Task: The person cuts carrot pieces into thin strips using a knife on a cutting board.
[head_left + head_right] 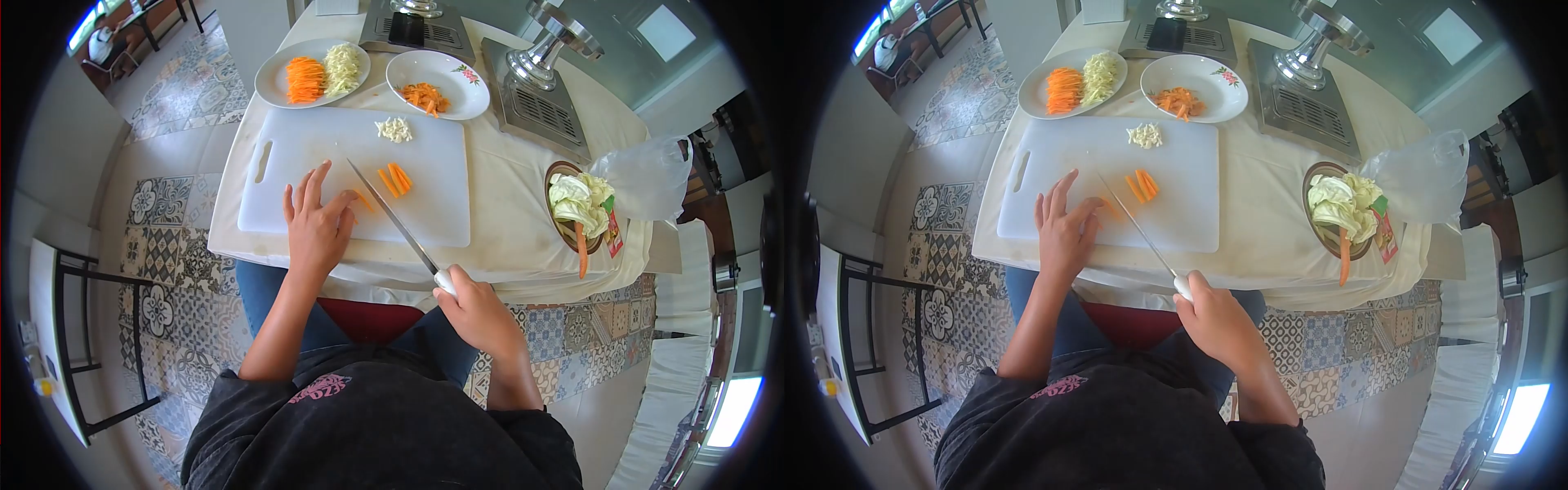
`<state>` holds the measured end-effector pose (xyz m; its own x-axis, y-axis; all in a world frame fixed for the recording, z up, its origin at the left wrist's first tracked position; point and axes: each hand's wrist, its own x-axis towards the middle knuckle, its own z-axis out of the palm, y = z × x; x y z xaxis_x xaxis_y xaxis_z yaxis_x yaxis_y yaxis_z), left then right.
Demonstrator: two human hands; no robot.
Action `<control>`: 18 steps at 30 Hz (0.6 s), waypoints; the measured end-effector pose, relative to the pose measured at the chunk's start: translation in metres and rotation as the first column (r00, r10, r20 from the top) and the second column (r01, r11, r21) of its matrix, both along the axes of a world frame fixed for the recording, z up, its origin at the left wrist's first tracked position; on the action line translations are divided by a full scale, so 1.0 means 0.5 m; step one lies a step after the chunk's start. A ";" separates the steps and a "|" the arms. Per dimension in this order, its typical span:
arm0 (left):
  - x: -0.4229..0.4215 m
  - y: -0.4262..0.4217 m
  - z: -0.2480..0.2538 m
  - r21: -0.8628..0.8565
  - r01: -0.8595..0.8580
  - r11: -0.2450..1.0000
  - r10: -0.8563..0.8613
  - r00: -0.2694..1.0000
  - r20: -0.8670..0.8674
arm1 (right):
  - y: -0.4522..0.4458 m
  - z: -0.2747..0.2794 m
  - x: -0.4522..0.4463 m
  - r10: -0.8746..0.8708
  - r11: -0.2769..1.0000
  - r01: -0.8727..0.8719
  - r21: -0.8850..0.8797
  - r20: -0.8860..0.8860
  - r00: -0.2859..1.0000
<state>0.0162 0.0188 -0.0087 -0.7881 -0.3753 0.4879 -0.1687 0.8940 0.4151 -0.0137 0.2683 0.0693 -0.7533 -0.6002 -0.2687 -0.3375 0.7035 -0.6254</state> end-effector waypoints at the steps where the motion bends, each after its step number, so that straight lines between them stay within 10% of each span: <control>1: 0.001 -0.002 0.000 0.008 0.009 1.000 -0.009 1.000 0.000 | 0.001 -0.001 0.002 -0.006 0.999 0.007 -0.037 0.029 1.000; 10: 0.008 -0.049 0.030 0.135 0.079 0.988 -0.055 0.984 -0.172 | -0.011 -0.018 0.003 -0.082 0.990 0.095 -0.108 0.118 0.990; 18: 0.018 -0.116 0.032 0.241 0.297 0.924 -0.318 0.946 0.055 | 0.055 0.026 0.011 -0.104 0.995 0.103 0.011 0.096 0.990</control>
